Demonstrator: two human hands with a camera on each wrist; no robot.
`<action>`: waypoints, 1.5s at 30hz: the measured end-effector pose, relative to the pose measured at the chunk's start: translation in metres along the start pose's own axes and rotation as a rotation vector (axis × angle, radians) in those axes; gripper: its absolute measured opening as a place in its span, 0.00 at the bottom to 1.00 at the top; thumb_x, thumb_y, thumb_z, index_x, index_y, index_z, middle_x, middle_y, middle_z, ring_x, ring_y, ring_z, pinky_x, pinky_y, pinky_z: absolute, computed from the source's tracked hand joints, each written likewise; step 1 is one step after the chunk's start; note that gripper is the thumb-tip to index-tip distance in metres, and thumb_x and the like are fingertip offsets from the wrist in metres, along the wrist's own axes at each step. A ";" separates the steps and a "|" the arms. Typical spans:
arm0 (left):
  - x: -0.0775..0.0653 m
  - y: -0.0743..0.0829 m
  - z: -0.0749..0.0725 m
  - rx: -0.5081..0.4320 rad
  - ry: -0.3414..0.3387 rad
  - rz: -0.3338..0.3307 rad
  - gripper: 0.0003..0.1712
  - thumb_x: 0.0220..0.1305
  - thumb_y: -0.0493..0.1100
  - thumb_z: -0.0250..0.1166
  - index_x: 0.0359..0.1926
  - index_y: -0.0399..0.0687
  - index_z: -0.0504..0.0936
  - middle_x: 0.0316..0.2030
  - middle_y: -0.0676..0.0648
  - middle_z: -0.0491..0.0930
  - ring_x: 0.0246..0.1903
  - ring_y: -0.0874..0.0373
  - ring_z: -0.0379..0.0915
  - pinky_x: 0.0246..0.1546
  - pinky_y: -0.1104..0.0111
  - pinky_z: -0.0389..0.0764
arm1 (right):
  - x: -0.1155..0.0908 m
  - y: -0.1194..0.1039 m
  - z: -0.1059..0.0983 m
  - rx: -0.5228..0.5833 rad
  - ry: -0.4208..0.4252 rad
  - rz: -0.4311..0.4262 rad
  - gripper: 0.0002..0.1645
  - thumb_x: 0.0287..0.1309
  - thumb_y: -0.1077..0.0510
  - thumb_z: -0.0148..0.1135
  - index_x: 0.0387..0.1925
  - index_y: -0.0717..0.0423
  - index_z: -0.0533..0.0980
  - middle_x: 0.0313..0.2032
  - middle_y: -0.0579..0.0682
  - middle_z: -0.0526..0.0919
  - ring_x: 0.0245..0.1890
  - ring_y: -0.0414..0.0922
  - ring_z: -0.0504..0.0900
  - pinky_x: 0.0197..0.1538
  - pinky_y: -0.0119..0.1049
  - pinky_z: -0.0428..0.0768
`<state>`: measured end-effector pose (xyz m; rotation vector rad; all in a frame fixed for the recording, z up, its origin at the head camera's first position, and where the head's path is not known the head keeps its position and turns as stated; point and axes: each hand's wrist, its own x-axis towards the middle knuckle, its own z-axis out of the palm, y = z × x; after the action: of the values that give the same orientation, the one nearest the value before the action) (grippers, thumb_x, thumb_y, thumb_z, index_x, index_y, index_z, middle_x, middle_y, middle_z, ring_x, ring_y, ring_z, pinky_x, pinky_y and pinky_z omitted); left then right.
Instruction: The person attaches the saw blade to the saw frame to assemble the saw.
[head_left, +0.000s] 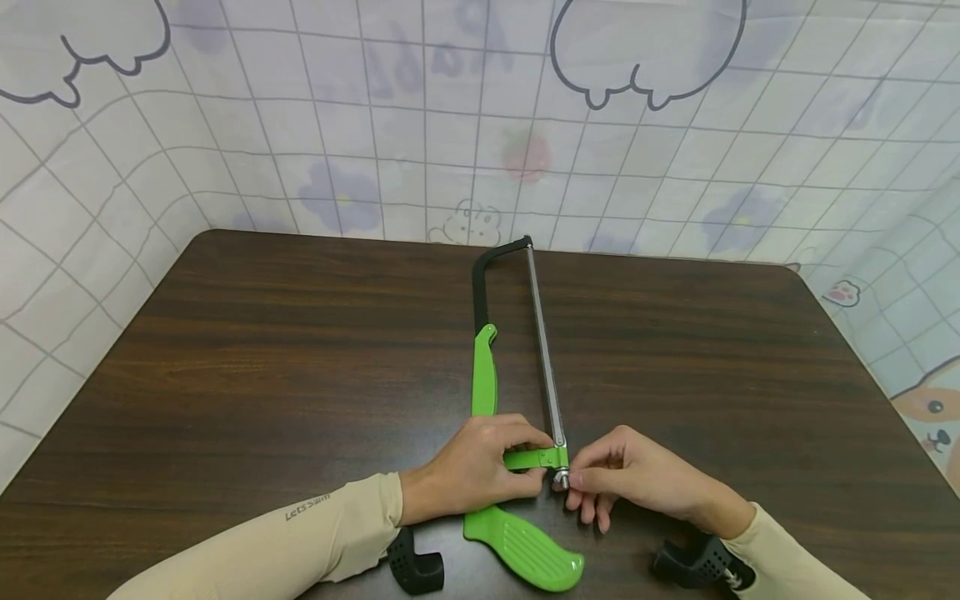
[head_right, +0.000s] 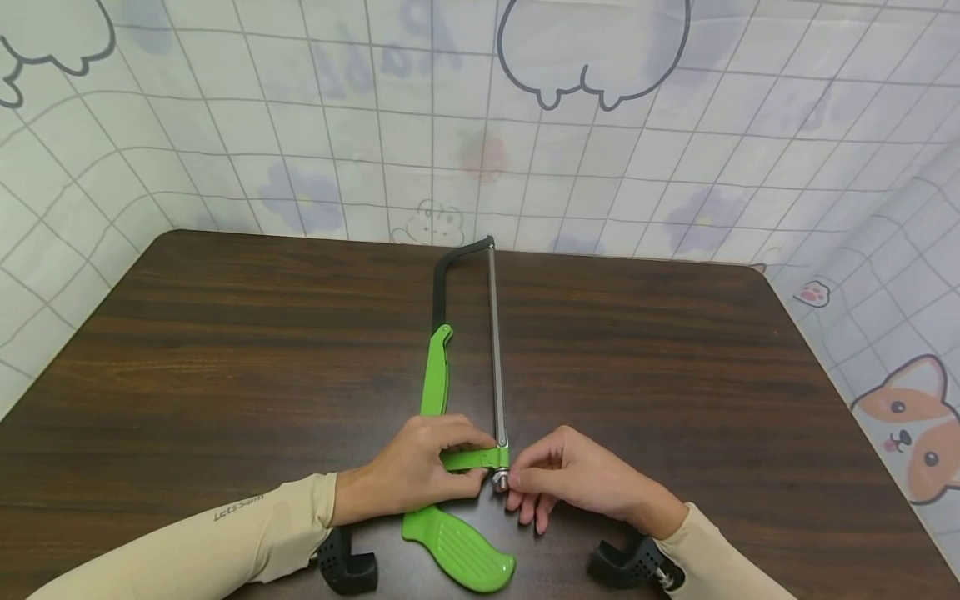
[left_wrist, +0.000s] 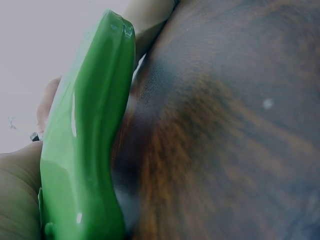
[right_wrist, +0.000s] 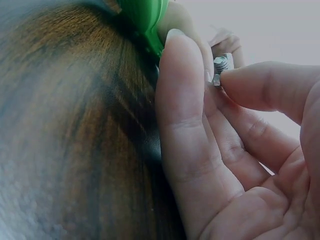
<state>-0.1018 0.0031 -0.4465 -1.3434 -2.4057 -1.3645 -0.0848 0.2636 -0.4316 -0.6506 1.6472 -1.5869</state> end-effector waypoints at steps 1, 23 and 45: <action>0.000 0.000 0.000 0.001 0.000 0.000 0.14 0.59 0.36 0.71 0.47 0.45 0.89 0.37 0.52 0.88 0.33 0.68 0.77 0.37 0.84 0.77 | 0.000 0.000 0.000 -0.002 -0.001 0.000 0.17 0.77 0.63 0.52 0.43 0.76 0.81 0.36 0.48 0.89 0.31 0.36 0.87 0.33 0.39 0.88; -0.001 0.000 0.000 0.002 -0.011 -0.010 0.14 0.60 0.37 0.71 0.48 0.46 0.89 0.38 0.52 0.87 0.33 0.68 0.77 0.37 0.84 0.77 | -0.001 0.000 0.002 -0.039 0.017 0.013 0.15 0.75 0.64 0.55 0.45 0.74 0.82 0.36 0.54 0.89 0.30 0.36 0.88 0.33 0.39 0.89; 0.000 0.000 0.000 0.012 -0.002 0.005 0.14 0.59 0.36 0.71 0.47 0.45 0.89 0.37 0.52 0.87 0.32 0.69 0.76 0.36 0.85 0.76 | 0.000 0.000 0.003 -0.046 0.014 -0.012 0.19 0.77 0.62 0.51 0.41 0.75 0.82 0.34 0.70 0.85 0.29 0.36 0.87 0.31 0.41 0.88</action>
<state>-0.1015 0.0030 -0.4461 -1.3474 -2.4061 -1.3465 -0.0825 0.2623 -0.4313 -0.6757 1.6974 -1.5692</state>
